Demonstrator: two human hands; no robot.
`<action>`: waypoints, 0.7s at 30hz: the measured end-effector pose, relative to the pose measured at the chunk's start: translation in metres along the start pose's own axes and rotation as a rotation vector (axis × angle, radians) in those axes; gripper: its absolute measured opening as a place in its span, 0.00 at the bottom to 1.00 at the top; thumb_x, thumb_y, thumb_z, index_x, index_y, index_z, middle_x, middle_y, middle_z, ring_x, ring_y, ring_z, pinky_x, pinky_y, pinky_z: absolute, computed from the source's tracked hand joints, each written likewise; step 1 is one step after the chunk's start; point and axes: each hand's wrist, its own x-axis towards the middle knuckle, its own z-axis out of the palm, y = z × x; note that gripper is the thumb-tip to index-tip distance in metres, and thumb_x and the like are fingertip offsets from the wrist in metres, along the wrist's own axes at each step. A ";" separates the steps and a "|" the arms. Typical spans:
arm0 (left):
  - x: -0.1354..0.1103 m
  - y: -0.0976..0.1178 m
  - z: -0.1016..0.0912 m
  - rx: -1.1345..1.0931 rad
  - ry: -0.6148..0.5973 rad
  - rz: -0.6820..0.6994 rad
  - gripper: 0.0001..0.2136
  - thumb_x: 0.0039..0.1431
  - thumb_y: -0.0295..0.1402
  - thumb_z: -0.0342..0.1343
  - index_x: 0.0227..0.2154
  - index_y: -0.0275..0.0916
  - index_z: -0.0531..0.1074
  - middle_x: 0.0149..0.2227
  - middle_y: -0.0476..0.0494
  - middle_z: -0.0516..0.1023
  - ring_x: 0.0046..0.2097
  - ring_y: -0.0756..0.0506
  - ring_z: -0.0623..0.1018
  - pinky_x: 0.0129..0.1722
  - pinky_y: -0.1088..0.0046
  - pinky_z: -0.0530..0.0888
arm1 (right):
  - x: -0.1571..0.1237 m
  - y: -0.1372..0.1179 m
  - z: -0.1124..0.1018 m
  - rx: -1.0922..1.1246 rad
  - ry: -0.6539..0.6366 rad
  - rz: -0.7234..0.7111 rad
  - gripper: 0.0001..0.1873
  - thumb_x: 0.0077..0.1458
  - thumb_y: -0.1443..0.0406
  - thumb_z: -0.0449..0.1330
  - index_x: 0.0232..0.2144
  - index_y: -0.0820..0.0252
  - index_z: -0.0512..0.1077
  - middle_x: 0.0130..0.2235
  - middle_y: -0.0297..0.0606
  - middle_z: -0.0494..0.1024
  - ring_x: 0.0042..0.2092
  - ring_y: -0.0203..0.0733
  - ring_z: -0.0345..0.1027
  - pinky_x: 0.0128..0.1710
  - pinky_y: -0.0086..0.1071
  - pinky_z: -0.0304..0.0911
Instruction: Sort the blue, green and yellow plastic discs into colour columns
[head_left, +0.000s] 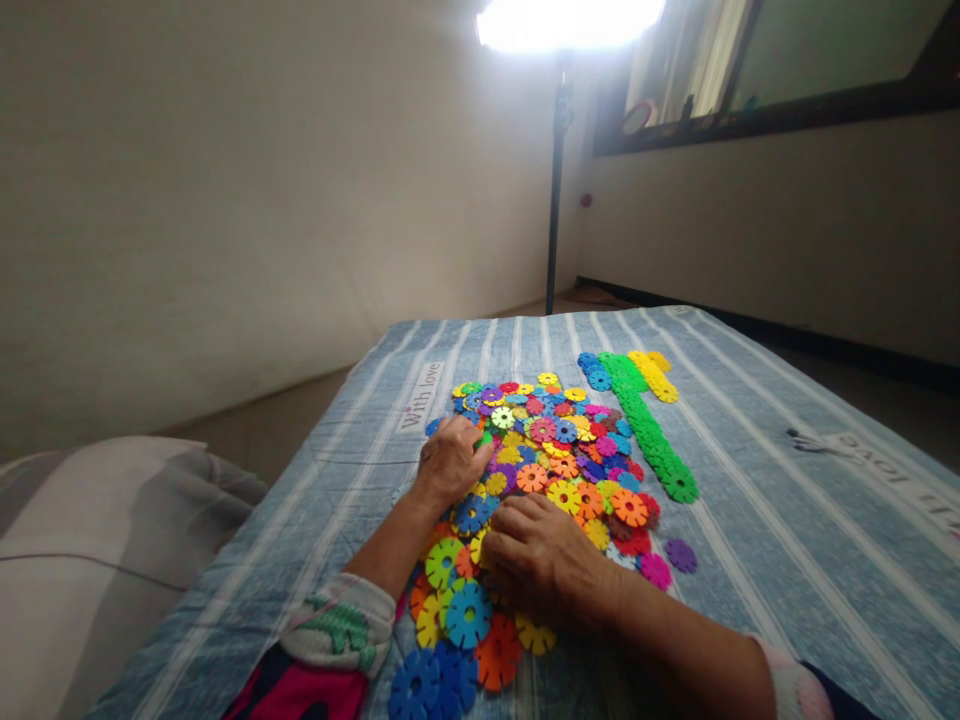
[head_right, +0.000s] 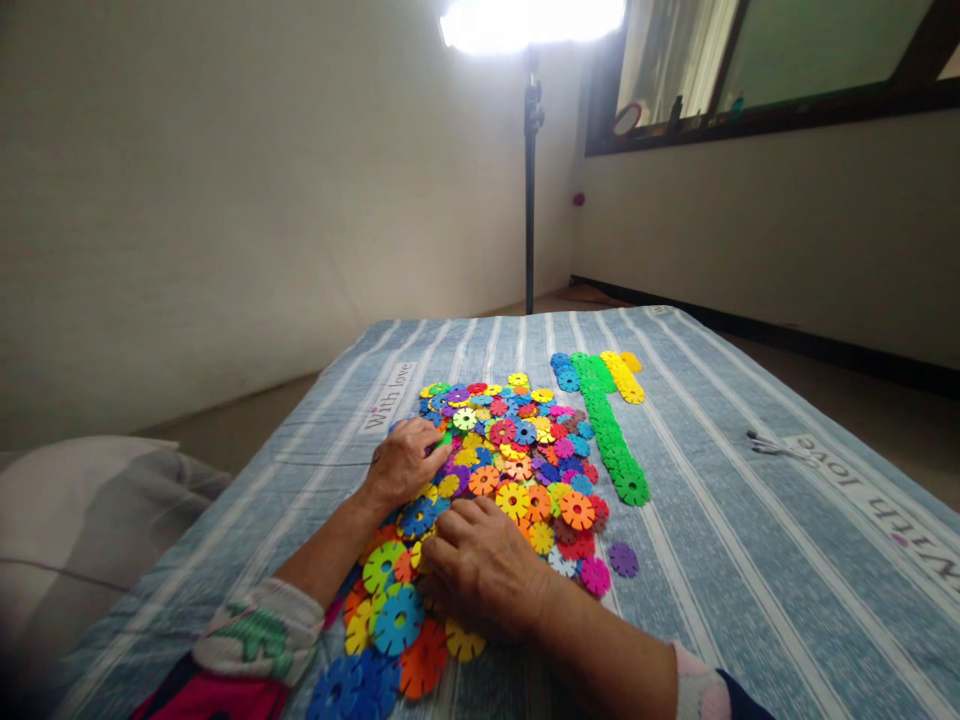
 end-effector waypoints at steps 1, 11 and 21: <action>0.000 -0.001 0.001 -0.007 0.006 0.005 0.10 0.57 0.33 0.50 0.25 0.37 0.74 0.32 0.41 0.75 0.39 0.43 0.73 0.43 0.67 0.69 | 0.000 0.000 0.000 -0.001 0.000 -0.002 0.09 0.61 0.60 0.51 0.32 0.58 0.66 0.33 0.36 0.71 0.38 0.39 0.61 0.40 0.33 0.55; 0.002 -0.008 -0.006 -0.453 0.078 -0.126 0.13 0.58 0.37 0.47 0.26 0.37 0.74 0.28 0.46 0.74 0.33 0.47 0.73 0.36 0.72 0.69 | 0.000 0.001 -0.002 0.025 0.007 -0.009 0.08 0.59 0.60 0.54 0.32 0.58 0.67 0.33 0.36 0.73 0.39 0.41 0.63 0.41 0.35 0.59; -0.003 0.018 -0.044 -0.997 -0.338 -0.257 0.16 0.54 0.44 0.53 0.23 0.35 0.74 0.22 0.49 0.73 0.25 0.51 0.69 0.27 0.76 0.66 | -0.002 0.019 -0.009 0.263 0.512 0.312 0.11 0.59 0.63 0.54 0.44 0.58 0.69 0.38 0.42 0.78 0.39 0.41 0.71 0.39 0.34 0.66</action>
